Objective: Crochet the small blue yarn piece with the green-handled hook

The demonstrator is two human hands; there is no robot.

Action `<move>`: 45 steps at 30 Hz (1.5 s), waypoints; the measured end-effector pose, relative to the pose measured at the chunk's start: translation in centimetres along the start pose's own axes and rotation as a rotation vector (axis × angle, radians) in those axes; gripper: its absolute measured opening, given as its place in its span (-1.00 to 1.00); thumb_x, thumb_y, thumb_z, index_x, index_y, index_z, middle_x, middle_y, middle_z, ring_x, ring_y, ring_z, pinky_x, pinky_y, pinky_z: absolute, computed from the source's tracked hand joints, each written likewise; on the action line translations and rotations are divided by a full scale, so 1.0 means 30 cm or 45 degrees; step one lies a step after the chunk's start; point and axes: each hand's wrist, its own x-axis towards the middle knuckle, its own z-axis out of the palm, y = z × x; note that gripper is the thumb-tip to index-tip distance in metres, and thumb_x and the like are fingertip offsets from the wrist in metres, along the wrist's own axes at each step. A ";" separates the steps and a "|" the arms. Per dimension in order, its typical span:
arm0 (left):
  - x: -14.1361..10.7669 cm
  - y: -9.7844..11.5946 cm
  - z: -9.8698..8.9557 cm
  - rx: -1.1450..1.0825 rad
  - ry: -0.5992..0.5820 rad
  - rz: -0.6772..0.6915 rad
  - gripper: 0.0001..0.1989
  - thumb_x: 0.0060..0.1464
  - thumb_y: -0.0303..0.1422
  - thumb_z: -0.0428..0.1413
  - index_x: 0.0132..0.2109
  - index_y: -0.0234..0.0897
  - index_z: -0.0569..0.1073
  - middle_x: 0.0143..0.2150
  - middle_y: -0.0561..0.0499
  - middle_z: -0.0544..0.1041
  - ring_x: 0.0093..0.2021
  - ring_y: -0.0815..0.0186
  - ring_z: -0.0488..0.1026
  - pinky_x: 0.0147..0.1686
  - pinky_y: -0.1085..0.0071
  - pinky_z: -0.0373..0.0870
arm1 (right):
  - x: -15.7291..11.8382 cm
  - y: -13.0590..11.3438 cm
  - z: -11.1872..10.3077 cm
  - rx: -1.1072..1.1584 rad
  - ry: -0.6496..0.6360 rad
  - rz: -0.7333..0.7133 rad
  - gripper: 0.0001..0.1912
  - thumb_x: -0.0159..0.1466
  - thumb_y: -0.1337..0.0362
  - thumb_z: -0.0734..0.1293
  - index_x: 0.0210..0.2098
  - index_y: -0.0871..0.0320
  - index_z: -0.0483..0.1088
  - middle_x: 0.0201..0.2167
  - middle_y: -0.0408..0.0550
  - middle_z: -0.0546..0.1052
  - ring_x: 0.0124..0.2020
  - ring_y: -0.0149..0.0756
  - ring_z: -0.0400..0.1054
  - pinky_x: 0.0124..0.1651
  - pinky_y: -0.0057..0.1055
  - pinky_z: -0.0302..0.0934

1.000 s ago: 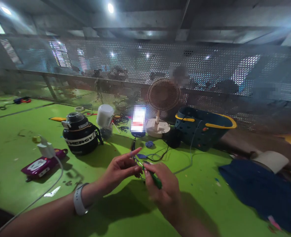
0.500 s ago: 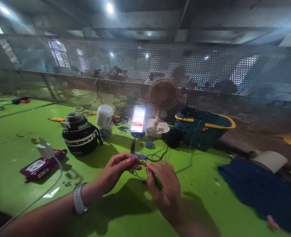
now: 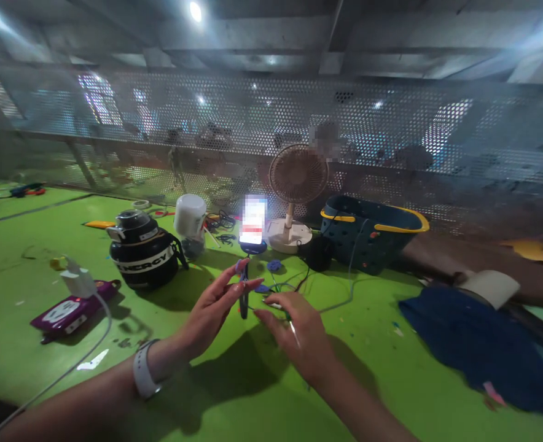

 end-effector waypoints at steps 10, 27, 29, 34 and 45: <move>-0.015 -0.009 0.032 -0.384 0.056 -0.217 -0.37 0.20 -0.38 0.14 0.36 -0.22 0.14 0.05 -0.12 0.59 0.15 0.24 0.45 0.21 0.29 0.19 | 0.003 -0.013 0.083 -0.153 0.246 -0.328 -0.84 0.34 0.23 0.30 -0.11 0.13 0.41 -0.25 0.02 0.55 -0.21 -0.16 0.43 -0.16 -0.21 0.33; 0.007 0.011 0.002 -0.107 -0.005 -0.219 -0.36 0.12 -0.28 0.22 0.31 -0.22 0.25 -0.04 -0.19 0.62 -0.01 0.15 0.53 -0.09 0.27 0.45 | 0.002 0.007 0.033 0.274 0.166 -0.141 -0.87 0.24 0.17 0.40 -0.39 0.07 0.49 -0.40 -0.14 0.48 -0.35 -0.29 0.38 -0.27 -0.32 0.26; 0.012 0.015 0.000 0.004 0.021 -0.193 -0.32 0.09 -0.25 0.24 0.31 -0.24 0.25 -0.11 -0.17 0.63 -0.15 0.22 0.55 -0.25 0.36 0.45 | 0.003 -0.002 0.020 0.334 0.158 -0.051 -0.85 0.21 0.16 0.41 -0.42 0.09 0.49 -0.42 -0.15 0.47 -0.37 -0.31 0.36 -0.29 -0.34 0.25; 0.027 0.028 -0.013 0.221 0.062 -0.175 -0.48 0.00 -0.18 0.27 0.08 -0.34 0.49 -0.46 0.04 0.54 -0.51 0.45 0.37 -0.51 0.52 0.21 | 0.011 -0.030 -0.015 0.565 0.130 0.313 -0.74 0.15 0.05 0.43 -0.43 0.13 0.46 -0.47 -0.17 0.49 -0.42 -0.32 0.35 -0.32 -0.37 0.23; 0.083 0.050 -0.085 0.512 0.226 -0.170 -0.72 -0.06 -0.24 0.25 -0.25 -0.36 0.58 -0.67 0.24 0.12 -0.64 0.54 -0.05 -0.63 0.51 -0.20 | 0.060 0.045 -0.056 0.910 0.380 0.607 -0.59 -0.04 0.00 0.55 -0.37 0.14 0.44 -0.50 -0.12 0.59 -0.45 -0.29 0.50 -0.30 -0.34 0.38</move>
